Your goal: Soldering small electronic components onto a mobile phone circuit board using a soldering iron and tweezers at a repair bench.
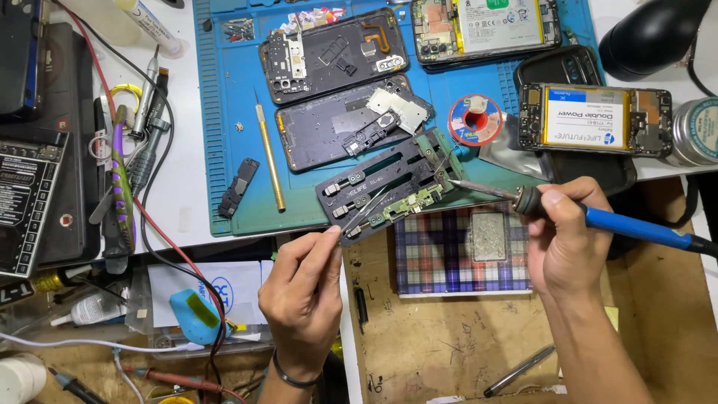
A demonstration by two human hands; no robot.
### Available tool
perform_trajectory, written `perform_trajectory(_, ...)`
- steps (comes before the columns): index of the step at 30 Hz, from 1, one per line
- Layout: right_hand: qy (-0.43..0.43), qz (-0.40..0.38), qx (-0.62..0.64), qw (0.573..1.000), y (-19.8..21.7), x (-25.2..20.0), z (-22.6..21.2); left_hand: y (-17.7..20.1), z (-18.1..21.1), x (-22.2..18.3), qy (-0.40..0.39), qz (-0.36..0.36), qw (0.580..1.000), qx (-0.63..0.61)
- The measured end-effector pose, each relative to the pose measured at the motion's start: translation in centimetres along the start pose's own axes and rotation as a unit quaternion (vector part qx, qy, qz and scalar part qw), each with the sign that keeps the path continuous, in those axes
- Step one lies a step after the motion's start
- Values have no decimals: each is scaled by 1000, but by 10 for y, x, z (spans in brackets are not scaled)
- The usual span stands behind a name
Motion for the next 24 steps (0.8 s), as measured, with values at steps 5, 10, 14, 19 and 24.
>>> perform_trajectory(5, -4, 0, 0, 1000, -1, 0, 0, 0, 0, 0, 0, -1, 1000, -1)
perform_trajectory(10, -5, 7, -13, 1000, 0, 0, 0, 1, 1, 0, -3, -2, 1000, 3)
perform_trajectory(14, 3, -1, -6, 1000, -2, 0, -1, 1, 1, 0, -4, 2, 1000, 4)
perform_trajectory(19, 8, -6, -3, 1000, -4, -1, -2, 1, 2, 0, -5, 1, 1000, 4)
perform_trajectory(24, 2, -4, -2, 1000, -1, 0, -1, 2, 3, 1, -4, 1, 1000, 2)
Point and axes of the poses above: each hand's wrist, its own x-axis towards the middle knuckle, its own y-axis out of the back of the hand, z = x × y, the point moved 7 cm from there along x, towards the middle knuckle, and after that the axes turned 3 degrees about -y, right-handed, at the moved point
